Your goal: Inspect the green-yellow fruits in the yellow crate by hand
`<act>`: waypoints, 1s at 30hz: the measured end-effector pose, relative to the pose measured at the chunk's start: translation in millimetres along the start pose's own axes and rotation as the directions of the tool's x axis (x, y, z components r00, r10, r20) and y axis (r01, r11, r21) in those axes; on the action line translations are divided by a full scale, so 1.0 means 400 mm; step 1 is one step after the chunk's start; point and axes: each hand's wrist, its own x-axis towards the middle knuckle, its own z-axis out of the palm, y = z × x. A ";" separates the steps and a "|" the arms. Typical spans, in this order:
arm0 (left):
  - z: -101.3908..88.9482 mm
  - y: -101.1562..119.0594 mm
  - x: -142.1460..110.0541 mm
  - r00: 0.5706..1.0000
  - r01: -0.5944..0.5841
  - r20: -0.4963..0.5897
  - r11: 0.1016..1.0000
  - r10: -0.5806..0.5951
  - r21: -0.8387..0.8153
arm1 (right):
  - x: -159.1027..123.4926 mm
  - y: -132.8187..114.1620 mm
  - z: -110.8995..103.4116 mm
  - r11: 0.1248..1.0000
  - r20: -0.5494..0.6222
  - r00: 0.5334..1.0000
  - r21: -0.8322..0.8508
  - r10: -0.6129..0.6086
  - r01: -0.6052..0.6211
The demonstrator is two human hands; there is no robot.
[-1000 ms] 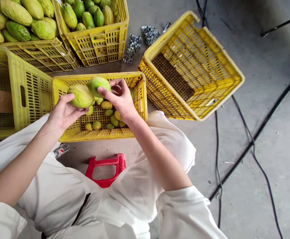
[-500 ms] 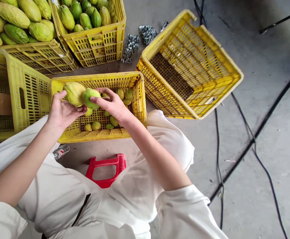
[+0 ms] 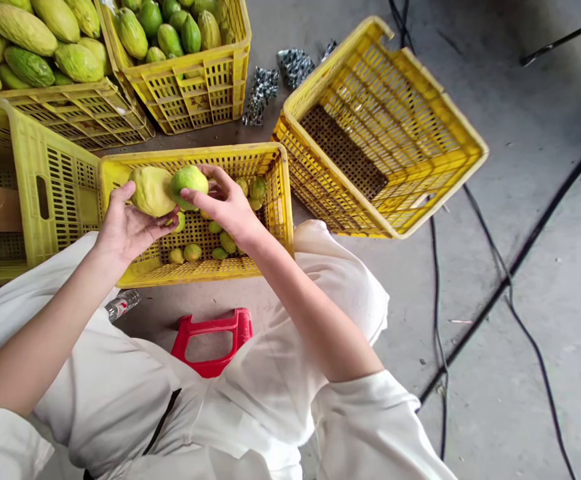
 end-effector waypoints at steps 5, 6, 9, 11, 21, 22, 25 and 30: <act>-0.008 0.005 0.007 0.999 -0.045 0.002 0.999 0.045 -0.023 | 0.004 0.018 -0.002 1.000 -0.042 0.999 0.005 0.025 -0.025; -0.009 0.004 0.008 0.999 -0.049 0.002 0.998 0.049 -0.027 | 0.006 0.023 -0.003 1.000 -0.056 0.998 0.006 0.024 -0.023; -0.007 0.003 0.006 0.999 -0.033 -0.003 0.999 0.032 -0.024 | 0.011 0.028 -0.006 1.000 -0.073 0.997 0.017 -0.001 0.002; -0.002 0.006 0.002 1.000 -0.012 -0.012 1.000 0.012 -0.021 | 0.011 0.021 -0.004 1.000 -0.049 0.999 0.023 -0.020 0.021; 0.008 0.015 -0.011 0.999 -0.029 -0.027 0.998 0.028 -0.050 | 0.014 0.038 0.001 0.998 -0.071 0.995 0.011 -0.068 0.069; 0.010 0.014 -0.015 0.999 -0.031 -0.024 0.998 0.029 -0.049 | 0.014 0.037 0.001 0.996 -0.077 0.993 0.006 -0.084 0.085; 0.015 0.009 -0.021 0.998 -0.064 -0.017 0.997 0.064 -0.052 | 0.011 0.020 0.003 0.997 -0.062 0.995 0.014 -0.080 0.081; 0.002 0.003 -0.001 0.996 -0.089 -0.025 0.993 0.087 -0.082 | 0.006 0.010 0.003 0.999 -0.031 0.999 0.008 -0.039 0.040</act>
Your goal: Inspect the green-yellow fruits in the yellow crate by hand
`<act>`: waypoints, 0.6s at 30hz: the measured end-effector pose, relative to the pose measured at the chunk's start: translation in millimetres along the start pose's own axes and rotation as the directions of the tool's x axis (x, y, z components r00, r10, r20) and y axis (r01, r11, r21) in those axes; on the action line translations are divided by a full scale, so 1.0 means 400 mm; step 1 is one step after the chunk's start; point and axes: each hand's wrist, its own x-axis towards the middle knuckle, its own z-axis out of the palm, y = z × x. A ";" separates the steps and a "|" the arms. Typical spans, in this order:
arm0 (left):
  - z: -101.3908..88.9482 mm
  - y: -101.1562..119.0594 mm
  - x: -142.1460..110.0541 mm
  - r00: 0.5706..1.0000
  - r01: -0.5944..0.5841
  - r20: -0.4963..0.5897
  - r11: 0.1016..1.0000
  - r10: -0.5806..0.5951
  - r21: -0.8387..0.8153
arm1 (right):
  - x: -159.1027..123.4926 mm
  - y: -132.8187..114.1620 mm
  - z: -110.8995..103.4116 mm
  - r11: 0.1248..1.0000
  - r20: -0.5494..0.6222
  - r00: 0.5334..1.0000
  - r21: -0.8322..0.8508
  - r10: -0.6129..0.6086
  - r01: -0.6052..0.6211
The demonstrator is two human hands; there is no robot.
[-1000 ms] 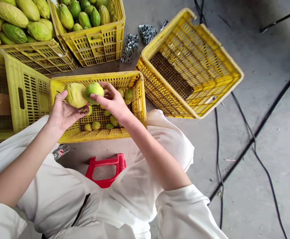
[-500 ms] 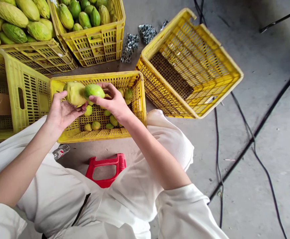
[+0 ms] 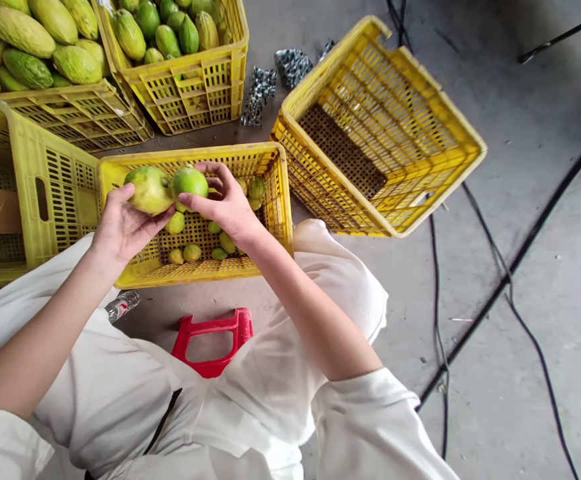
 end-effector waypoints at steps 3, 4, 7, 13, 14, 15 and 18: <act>-0.008 -0.003 0.012 1.000 -0.015 -0.004 1.000 0.015 -0.005 | 0.007 0.025 -0.006 1.000 -0.026 1.000 -0.009 -0.004 0.003; -0.008 -0.003 0.012 1.000 -0.021 -0.014 1.000 0.021 -0.004 | 0.009 0.033 -0.008 1.000 -0.038 0.999 -0.010 -0.005 0.004; 0.003 0.002 0.003 0.999 -0.018 -0.052 1.000 0.017 -0.009 | 0.012 0.042 -0.008 1.000 -0.069 0.998 0.003 -0.007 0.007; 0.021 0.008 -0.018 0.999 -0.018 -0.043 1.000 0.018 0.002 | 0.000 -0.005 0.003 1.000 -0.030 0.999 -0.014 -0.015 0.014; 0.020 0.007 -0.017 0.999 -0.022 -0.032 1.000 0.022 0.010 | -0.002 -0.011 0.003 1.000 -0.015 1.000 -0.008 -0.016 0.015; 0.018 0.005 -0.016 0.999 -0.026 -0.025 1.000 0.026 0.014 | -0.002 -0.013 0.004 1.000 -0.004 1.000 0.003 -0.017 0.017; 0.011 -0.001 -0.010 1.000 -0.021 -0.021 1.000 0.021 0.001 | -0.001 -0.004 0.001 0.999 -0.008 1.000 0.027 -0.018 0.018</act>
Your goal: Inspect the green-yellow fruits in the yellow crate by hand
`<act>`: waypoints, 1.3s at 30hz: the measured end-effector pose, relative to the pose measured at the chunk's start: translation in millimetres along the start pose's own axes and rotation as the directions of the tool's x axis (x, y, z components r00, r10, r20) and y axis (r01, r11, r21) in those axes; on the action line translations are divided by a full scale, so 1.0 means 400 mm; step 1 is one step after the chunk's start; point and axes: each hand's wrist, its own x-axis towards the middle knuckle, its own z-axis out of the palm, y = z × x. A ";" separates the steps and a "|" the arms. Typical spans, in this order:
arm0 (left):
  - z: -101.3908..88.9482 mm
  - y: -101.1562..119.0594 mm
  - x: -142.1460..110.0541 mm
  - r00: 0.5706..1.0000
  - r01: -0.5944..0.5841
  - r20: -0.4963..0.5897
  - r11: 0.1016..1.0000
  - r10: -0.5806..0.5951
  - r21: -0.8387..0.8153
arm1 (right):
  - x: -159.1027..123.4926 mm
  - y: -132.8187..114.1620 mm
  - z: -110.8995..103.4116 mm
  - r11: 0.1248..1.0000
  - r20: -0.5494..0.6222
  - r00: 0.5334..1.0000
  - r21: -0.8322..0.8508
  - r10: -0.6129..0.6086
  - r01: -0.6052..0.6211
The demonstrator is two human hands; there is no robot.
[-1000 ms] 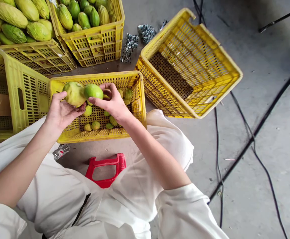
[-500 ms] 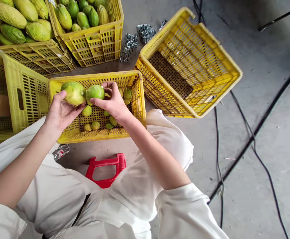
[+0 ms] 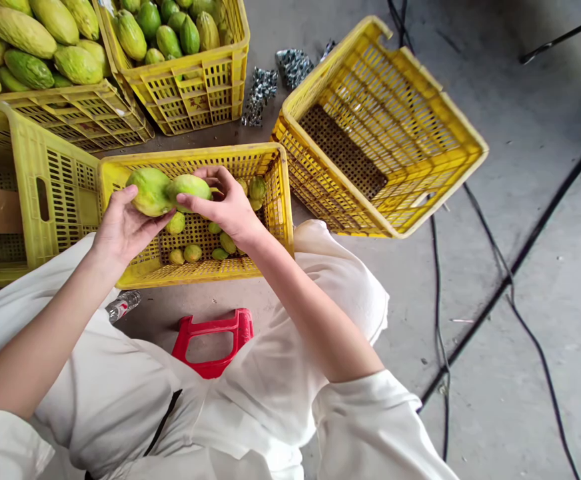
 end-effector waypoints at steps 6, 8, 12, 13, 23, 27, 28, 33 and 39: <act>0.008 0.002 -0.004 0.999 0.041 -0.021 0.997 -0.042 -0.063 | 0.003 0.019 0.000 1.000 -0.037 0.999 -0.013 0.005 -0.006; 0.015 0.004 -0.011 0.996 0.069 -0.052 0.995 -0.073 -0.067 | 0.001 0.013 0.002 1.000 -0.022 1.000 -0.002 0.013 -0.013; 0.027 0.007 -0.021 0.988 0.099 -0.117 0.994 -0.104 -0.042 | 0.001 -0.003 0.003 0.999 0.024 0.999 0.016 0.046 -0.046; 0.028 0.007 -0.021 0.988 0.101 -0.116 0.994 -0.105 -0.036 | 0.001 -0.006 0.002 0.999 0.022 0.999 0.019 0.050 -0.050; 0.015 0.012 -0.012 0.994 0.089 -0.064 0.996 -0.090 -0.022 | -0.006 -0.020 0.003 0.993 -0.037 0.995 0.080 0.092 -0.089; 0.018 0.013 -0.014 0.990 0.108 -0.087 0.994 -0.111 -0.030 | 0.000 -0.012 0.000 0.989 -0.060 0.993 0.108 0.106 -0.099; 0.021 0.014 -0.016 0.990 0.106 -0.089 0.994 -0.109 -0.031 | 0.001 -0.010 -0.002 0.989 -0.059 0.993 0.110 0.106 -0.099; 0.036 0.021 -0.020 0.988 0.087 -0.124 0.996 -0.089 -0.023 | 0.000 -0.004 -0.009 0.991 0.020 0.996 0.102 0.085 -0.087; 0.013 0.017 -0.002 0.994 0.057 -0.098 0.998 -0.055 0.019 | -0.011 0.001 -0.002 0.994 0.106 0.991 0.075 0.077 -0.086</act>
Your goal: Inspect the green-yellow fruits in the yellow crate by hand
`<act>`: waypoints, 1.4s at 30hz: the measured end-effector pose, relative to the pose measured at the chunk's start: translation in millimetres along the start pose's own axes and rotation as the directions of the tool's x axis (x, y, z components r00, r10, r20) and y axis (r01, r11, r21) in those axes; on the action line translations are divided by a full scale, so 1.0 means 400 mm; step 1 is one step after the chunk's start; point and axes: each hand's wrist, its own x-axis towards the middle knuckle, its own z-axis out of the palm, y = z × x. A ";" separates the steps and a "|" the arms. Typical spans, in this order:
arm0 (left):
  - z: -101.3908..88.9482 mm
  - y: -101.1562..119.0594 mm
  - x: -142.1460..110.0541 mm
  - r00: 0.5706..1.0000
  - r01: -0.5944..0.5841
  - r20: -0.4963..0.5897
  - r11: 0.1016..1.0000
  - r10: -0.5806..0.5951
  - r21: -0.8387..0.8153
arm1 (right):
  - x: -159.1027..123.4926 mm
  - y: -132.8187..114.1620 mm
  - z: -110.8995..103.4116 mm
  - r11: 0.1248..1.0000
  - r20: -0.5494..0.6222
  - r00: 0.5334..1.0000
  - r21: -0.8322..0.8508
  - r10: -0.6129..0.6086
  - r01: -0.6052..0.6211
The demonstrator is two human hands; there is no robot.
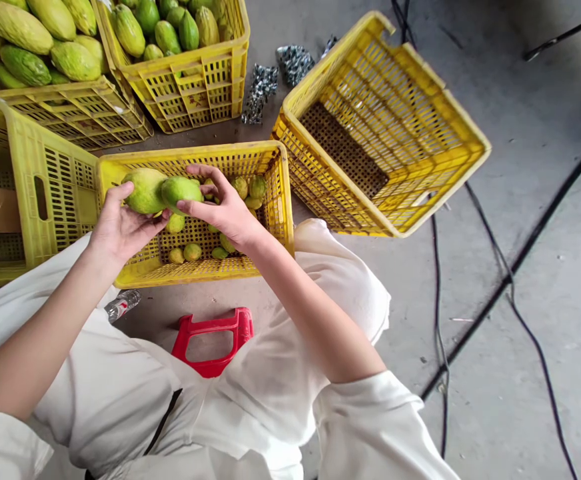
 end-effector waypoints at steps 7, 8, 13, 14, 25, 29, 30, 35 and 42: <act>-0.031 -0.011 0.022 0.998 -0.003 0.066 0.991 -0.005 0.130 | 0.001 -0.010 0.006 0.999 0.008 1.000 -0.051 -0.015 0.015; -0.030 -0.011 0.019 0.997 -0.003 0.077 0.991 -0.008 0.132 | 0.001 -0.008 0.005 0.999 0.004 1.000 -0.047 -0.011 0.011; -0.012 -0.006 -0.004 0.997 0.016 0.072 0.995 -0.024 0.103 | 0.003 0.007 0.003 0.999 -0.034 0.999 -0.003 0.034 -0.034; -0.011 -0.005 -0.005 0.998 0.022 0.058 0.995 -0.028 0.095 | 0.004 0.006 0.005 0.999 -0.049 0.998 0.003 0.038 -0.038; -0.034 -0.015 0.019 0.999 0.046 0.000 0.997 -0.046 0.064 | 0.010 -0.026 0.020 0.998 -0.097 0.994 0.006 0.057 -0.056; -0.022 -0.013 0.004 0.999 0.021 -0.038 0.999 -0.019 0.049 | 0.010 -0.017 0.019 0.998 -0.110 0.992 0.005 0.057 -0.057; -0.020 -0.013 0.002 0.999 0.008 -0.040 0.999 -0.007 0.045 | 0.008 -0.020 0.019 0.998 -0.104 0.993 0.008 0.056 -0.056; -0.024 -0.011 0.004 1.000 -0.014 -0.002 0.999 0.014 0.037 | -0.003 -0.041 0.025 0.999 -0.029 0.999 -0.002 0.041 -0.042; -0.027 -0.018 0.009 0.998 -0.057 0.006 0.995 0.057 0.076 | 0.004 -0.012 0.021 0.999 -0.082 0.995 0.008 0.049 -0.048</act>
